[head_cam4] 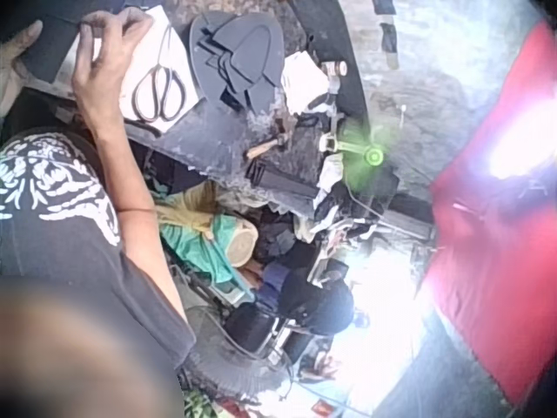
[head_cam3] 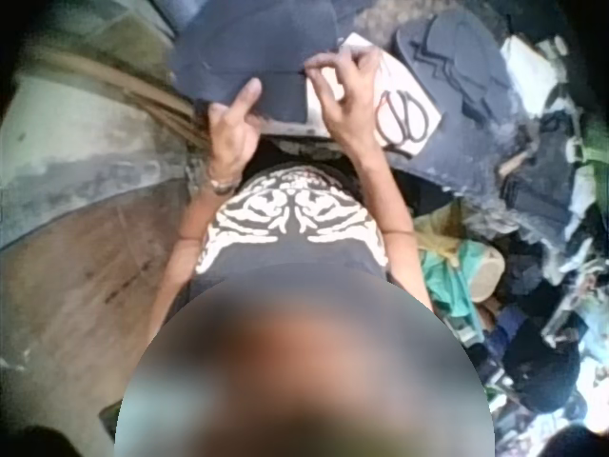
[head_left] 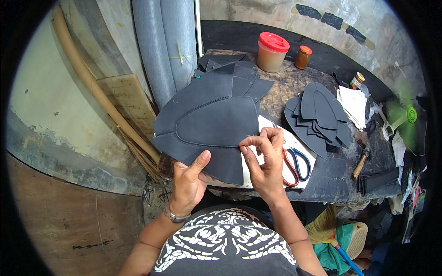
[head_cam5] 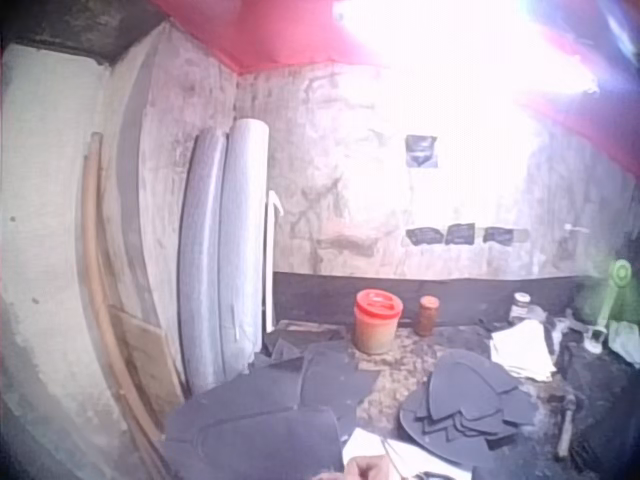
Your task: The person uses red-handled scissors to trim the edges of black rubber pieces. They repeatedly pick up a piece, cut along its perimeter, and place it on a growing stack on the table.
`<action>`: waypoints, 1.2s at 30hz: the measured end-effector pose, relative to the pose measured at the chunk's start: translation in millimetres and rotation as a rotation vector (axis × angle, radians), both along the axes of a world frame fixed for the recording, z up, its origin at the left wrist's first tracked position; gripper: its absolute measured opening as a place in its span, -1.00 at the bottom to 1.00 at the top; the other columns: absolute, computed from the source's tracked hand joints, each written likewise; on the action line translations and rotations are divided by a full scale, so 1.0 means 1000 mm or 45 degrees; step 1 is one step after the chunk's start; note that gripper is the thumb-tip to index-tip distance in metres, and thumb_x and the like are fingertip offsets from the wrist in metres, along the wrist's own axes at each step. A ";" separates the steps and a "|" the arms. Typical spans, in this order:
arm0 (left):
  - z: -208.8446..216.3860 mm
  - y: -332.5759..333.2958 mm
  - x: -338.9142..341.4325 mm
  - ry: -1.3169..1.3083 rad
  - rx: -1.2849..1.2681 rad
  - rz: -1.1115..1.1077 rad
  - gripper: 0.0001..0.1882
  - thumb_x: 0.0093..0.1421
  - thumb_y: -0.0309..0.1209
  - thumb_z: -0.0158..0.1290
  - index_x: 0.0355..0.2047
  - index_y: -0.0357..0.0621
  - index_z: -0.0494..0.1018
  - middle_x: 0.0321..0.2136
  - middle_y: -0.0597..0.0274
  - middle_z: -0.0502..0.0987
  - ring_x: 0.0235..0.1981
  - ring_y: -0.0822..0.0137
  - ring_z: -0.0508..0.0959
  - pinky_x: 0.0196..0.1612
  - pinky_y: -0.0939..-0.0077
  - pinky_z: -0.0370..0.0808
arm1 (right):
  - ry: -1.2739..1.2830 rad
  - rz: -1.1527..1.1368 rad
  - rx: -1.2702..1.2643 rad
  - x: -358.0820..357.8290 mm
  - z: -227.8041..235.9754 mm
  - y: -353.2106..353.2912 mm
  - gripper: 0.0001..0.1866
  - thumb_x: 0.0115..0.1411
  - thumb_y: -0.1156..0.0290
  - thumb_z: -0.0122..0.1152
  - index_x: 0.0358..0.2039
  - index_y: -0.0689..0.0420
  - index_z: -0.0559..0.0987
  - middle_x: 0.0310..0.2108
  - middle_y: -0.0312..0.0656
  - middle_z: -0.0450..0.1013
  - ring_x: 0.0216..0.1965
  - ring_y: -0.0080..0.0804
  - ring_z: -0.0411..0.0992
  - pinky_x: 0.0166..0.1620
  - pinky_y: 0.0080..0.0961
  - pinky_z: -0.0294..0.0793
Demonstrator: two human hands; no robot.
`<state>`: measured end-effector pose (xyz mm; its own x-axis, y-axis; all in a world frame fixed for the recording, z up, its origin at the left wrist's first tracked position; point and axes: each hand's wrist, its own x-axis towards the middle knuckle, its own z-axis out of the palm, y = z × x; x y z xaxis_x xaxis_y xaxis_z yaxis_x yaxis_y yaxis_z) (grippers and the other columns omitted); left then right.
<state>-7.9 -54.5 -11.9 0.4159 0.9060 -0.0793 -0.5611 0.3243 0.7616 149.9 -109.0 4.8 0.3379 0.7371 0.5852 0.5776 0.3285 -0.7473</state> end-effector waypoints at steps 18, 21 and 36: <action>0.004 0.005 -0.005 -0.204 -0.524 -0.041 -0.71 0.28 -0.36 0.01 -0.31 -0.46 0.40 -0.52 0.17 0.46 -0.64 0.56 0.37 -0.62 0.82 0.38 | 0.740 0.273 -0.392 -0.011 -0.036 0.011 -0.91 0.17 0.51 0.14 -0.32 0.22 0.48 -0.24 -0.27 0.25 -0.30 -0.60 0.25 -0.24 -0.67 0.30; 0.005 0.003 -0.003 -0.120 -0.416 -0.025 -0.76 0.27 -0.35 0.03 -0.30 -0.35 0.43 -0.44 0.15 0.51 -0.60 0.55 0.45 -0.61 0.83 0.42 | 0.929 0.499 -0.045 -0.007 -0.029 0.010 -0.80 0.22 0.44 0.04 -0.23 0.30 0.49 -0.27 -0.25 0.30 -0.24 -0.57 0.29 -0.15 -0.67 0.27; 0.000 0.006 -0.010 -0.061 0.013 -0.147 -0.58 0.23 -0.43 0.05 0.07 -0.29 0.28 -0.05 0.08 0.47 -0.05 0.29 0.51 0.02 0.37 0.48 | 1.222 0.724 -0.260 0.000 -0.006 -0.001 -0.79 0.19 0.47 0.15 -0.16 0.24 0.53 -0.30 -0.31 0.47 -0.23 -0.61 0.38 -0.05 -0.64 0.31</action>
